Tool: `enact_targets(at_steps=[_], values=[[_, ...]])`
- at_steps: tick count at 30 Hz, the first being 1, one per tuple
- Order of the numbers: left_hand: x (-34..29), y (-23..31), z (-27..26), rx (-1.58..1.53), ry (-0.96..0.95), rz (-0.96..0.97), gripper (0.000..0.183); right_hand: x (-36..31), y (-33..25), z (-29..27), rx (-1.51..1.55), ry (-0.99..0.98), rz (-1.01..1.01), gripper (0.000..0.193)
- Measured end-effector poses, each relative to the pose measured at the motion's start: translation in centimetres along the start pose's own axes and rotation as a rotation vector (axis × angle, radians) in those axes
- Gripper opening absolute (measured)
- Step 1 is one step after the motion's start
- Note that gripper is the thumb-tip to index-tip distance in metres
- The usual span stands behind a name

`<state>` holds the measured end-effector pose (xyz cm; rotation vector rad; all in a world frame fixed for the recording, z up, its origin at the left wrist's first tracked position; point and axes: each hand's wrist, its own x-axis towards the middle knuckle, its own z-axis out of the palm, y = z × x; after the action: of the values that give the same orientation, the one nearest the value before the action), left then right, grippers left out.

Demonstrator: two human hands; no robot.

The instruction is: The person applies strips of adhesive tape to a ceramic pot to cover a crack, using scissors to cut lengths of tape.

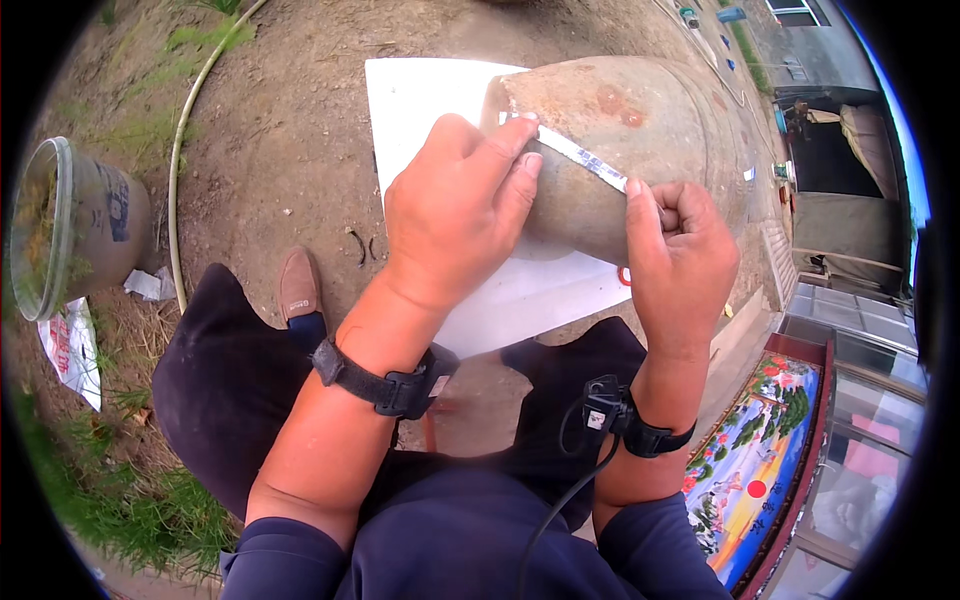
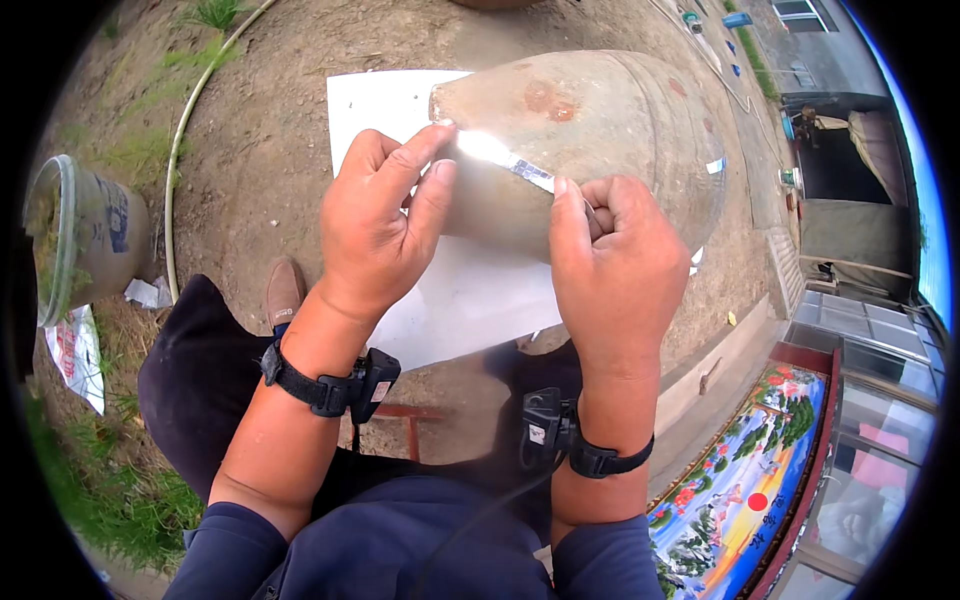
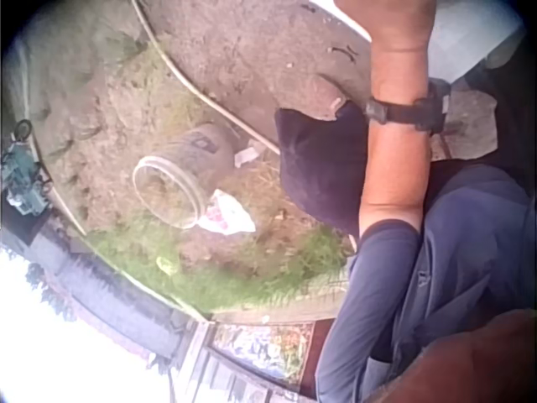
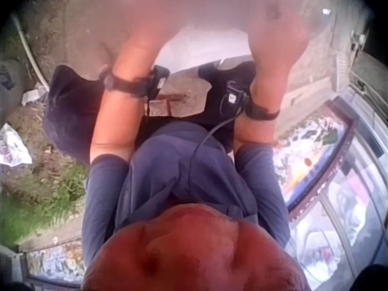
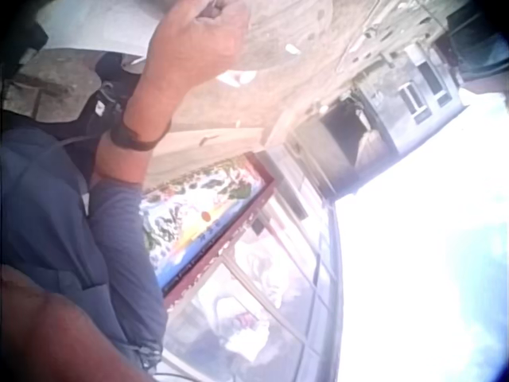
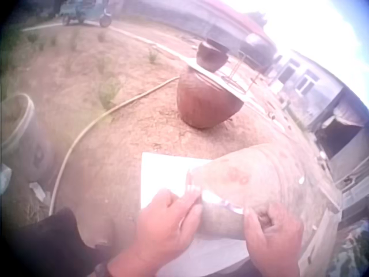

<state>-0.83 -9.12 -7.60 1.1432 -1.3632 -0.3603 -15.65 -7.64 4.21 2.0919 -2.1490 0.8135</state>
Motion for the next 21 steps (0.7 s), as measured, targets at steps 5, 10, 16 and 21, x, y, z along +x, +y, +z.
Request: enact_targets(at_steps=[5,10,16,21], values=[[0.0,0.2,0.0,0.06,-0.004,0.007,0.027,0.0,0.3,0.0,0.03,0.002,-0.009,0.02],[-0.2,0.3,-0.1,0.08,-0.023,0.058,0.029,-0.1,0.2,-0.2,0.071,-0.031,0.056,0.018],[0.0,1.1,-0.2,0.102,-0.063,0.103,0.033,-0.1,0.6,-0.2,0.04,-0.024,-0.041,0.017],[0.1,1.4,0.2,0.139,-0.052,0.131,0.036,0.1,0.7,-0.3,-0.009,0.003,-0.128,0.018]])
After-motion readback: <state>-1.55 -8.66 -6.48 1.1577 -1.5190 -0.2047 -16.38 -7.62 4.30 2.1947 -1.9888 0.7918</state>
